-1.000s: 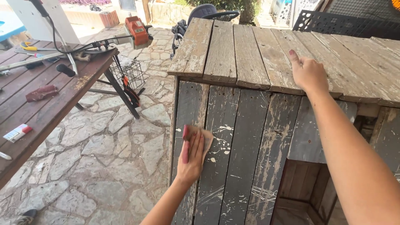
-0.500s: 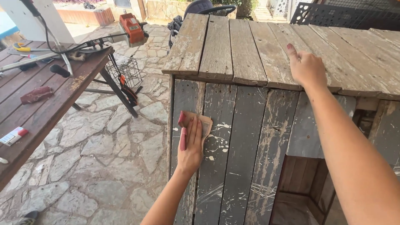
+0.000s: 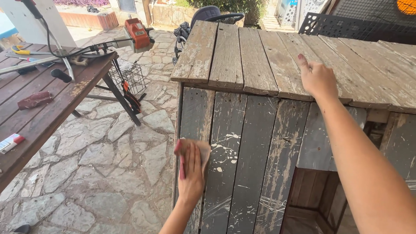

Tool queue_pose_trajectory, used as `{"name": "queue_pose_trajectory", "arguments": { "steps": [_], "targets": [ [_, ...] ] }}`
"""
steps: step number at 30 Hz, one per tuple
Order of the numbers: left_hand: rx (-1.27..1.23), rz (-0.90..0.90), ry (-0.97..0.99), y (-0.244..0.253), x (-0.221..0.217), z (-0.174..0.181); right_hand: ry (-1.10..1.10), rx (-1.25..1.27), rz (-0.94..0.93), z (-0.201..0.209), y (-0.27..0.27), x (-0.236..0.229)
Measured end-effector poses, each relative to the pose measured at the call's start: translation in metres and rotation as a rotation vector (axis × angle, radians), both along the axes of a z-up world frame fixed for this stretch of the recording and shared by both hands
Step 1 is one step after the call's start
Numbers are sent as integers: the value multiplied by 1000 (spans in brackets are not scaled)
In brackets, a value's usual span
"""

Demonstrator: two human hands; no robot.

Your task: Sanding the exterior wooden planks of a small structure using sandpaper and wiping it down with a rag.

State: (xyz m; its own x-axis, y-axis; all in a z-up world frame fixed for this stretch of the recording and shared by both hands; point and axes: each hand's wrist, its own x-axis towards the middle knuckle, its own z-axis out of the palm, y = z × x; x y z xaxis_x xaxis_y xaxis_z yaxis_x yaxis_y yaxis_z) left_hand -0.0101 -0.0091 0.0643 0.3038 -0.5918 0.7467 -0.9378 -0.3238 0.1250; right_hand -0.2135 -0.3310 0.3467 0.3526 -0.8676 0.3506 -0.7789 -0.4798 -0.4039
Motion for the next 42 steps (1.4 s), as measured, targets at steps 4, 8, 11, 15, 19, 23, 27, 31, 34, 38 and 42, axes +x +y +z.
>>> {"name": "queue_pose_trajectory", "arguments": {
  "steps": [4,8,11,15,19,23,27,31,34,38,42],
  "targets": [
    [121,29,-87,2,2,-19,32,14,6,3,6,1],
    [29,-24,52,-43,17,50,44,0,6,1,2,0],
    [-15,-94,42,-17,-1,19,20,1,-25,2,7,1],
    [80,81,-99,-12,-11,6,14,1,-18,6,8,1],
    [30,-121,-51,-51,19,72,25,33,-26,0,5,4],
    [-17,-184,82,-30,-9,28,6,4,-28,1,4,1],
    [26,-50,-79,-27,-12,23,-9,30,-35,2,8,-1],
    [-95,-74,-102,-68,13,83,25,-79,-77,-11,-1,2],
    [-121,-59,-86,-61,-2,57,20,-87,-78,-15,0,-1],
    [-18,-107,-78,-38,-8,33,19,-12,13,1,2,1],
    [-48,-205,-45,-78,23,93,26,45,-16,4,5,2]
  ]
}}
